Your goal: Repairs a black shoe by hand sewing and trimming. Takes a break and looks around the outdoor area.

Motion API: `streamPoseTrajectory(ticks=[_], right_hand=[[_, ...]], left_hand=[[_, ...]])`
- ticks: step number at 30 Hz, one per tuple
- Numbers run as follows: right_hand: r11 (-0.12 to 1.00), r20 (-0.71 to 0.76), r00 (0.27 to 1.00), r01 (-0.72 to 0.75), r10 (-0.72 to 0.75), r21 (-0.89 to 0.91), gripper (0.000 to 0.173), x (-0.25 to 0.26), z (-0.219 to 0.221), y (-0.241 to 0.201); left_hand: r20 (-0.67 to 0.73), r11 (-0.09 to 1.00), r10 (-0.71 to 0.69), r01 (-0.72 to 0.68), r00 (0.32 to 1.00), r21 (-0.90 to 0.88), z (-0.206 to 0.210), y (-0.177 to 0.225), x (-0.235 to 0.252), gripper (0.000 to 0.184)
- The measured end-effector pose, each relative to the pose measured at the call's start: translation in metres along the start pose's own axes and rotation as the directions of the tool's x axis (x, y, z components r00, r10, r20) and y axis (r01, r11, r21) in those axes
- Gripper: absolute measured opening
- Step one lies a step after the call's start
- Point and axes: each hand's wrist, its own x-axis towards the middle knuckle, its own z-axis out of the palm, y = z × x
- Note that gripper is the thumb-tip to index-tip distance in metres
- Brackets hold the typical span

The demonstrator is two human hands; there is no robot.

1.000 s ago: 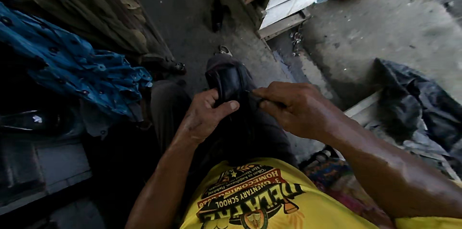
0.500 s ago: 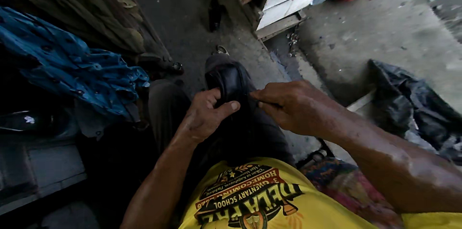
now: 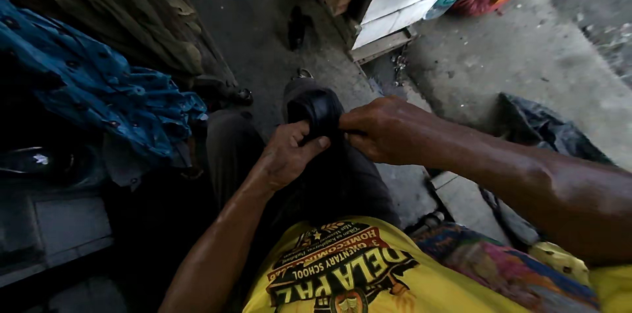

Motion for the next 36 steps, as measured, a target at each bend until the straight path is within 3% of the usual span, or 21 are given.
streamPoseTrajectory(ticks=[2,4,7,9,11,12,13,15,17,19,21,22,24,26,28,30,31,33,34,36], right_hand=[[0.999,-0.069,0.997,0.028,-0.024,0.047,0.013,-0.005,0.002,-0.003],[0.993,-0.140,0.990,0.048,-0.033,0.105,0.016,-0.011,0.004,-0.005],[0.982,-0.134,0.991,-0.001,0.027,0.189,0.020,-0.021,0.008,0.005],[0.977,-0.115,0.991,-0.046,0.071,0.208,0.020,-0.028,0.009,0.014],[0.976,-0.080,0.990,-0.102,0.119,0.191,0.019,-0.032,0.007,0.015],[0.975,-0.061,0.987,-0.136,0.148,0.175,0.017,-0.032,0.006,0.012],[0.973,-0.044,0.984,-0.163,0.173,0.161,0.014,-0.030,0.005,0.008],[0.962,0.004,0.973,-0.227,0.229,0.155,0.008,-0.025,0.002,0.000],[0.951,0.013,0.966,-0.258,0.260,0.168,0.007,-0.020,0.001,-0.005],[0.947,-0.005,0.964,-0.260,0.265,0.190,0.006,-0.018,0.004,-0.003],[0.943,-0.035,0.966,-0.243,0.257,0.226,0.006,-0.019,0.008,0.000],[0.945,-0.052,0.968,-0.229,0.247,0.234,0.007,-0.020,0.009,0.003],[0.943,-0.065,0.967,-0.225,0.247,0.247,0.009,-0.023,0.012,0.006],[0.937,-0.057,0.962,-0.244,0.266,0.251,0.008,-0.023,0.012,0.006],[0.936,-0.041,0.965,-0.242,0.260,0.254,0.008,-0.022,0.011,0.006],[0.944,-0.036,0.971,-0.219,0.235,0.245,0.008,-0.020,0.011,0.006],[0.947,-0.038,0.974,-0.209,0.225,0.243,0.009,-0.019,0.010,0.006],[0.947,-0.035,0.974,-0.209,0.224,0.244,0.010,-0.017,0.009,0.005],[0.949,-0.043,0.975,-0.202,0.219,0.240,0.010,-0.016,0.010,0.004],[0.952,-0.062,0.975,-0.191,0.211,0.241,0.011,-0.016,0.012,0.004]], left_hand=[[0.011,0.999,-0.027,0.028,1.000,-0.041,-0.003,0.006,-0.006,0.012],[-0.074,0.989,-0.138,0.134,0.988,-0.067,-0.007,0.025,-0.018,0.012],[-0.215,0.996,-0.075,0.063,0.974,-0.063,-0.052,0.009,-0.034,0.022],[-0.374,0.986,-0.028,0.087,0.927,0.141,-0.085,0.003,-0.041,0.027],[-0.499,0.861,-0.011,0.262,0.867,0.437,-0.095,0.005,-0.044,0.025],[-0.496,0.784,0.022,0.293,0.868,0.547,-0.090,0.011,-0.042,0.026],[-0.447,0.723,0.084,0.255,0.890,0.643,-0.079,0.016,-0.038,0.029],[-0.242,0.681,0.216,0.032,0.946,0.732,-0.050,0.021,-0.026,0.030],[-0.004,0.715,0.181,-0.129,0.983,0.687,-0.023,0.021,-0.012,0.024],[0.121,0.720,-0.047,-0.050,0.991,0.692,-0.013,0.026,0.002,0.013],[0.156,0.718,-0.175,0.017,0.972,0.696,-0.016,0.032,0.010,0.014],[0.149,0.704,-0.171,0.015,0.974,0.710,-0.018,0.035,0.009,0.013],[0.124,0.687,-0.032,-0.068,0.992,0.723,-0.023,0.036,0.002,0.010],[0.141,0.796,0.127,-0.185,0.982,0.576,-0.031,0.035,-0.004,0.014],[0.176,0.964,0.195,-0.222,0.965,0.145,-0.035,0.027,-0.004,0.019],[0.139,0.945,0.155,-0.106,0.978,-0.308,-0.029,0.014,-0.002,0.018],[0.105,0.920,0.096,-0.048,0.990,-0.389,-0.025,0.011,0.000,0.015],[-0.016,0.969,-0.046,0.040,0.999,-0.245,-0.017,0.013,0.003,0.011],[-0.089,0.996,-0.083,0.079,0.992,-0.048,-0.011,0.016,0.005,0.011],[-0.152,0.941,-0.099,0.142,0.983,0.309,-0.002,0.021,0.008,0.013]])
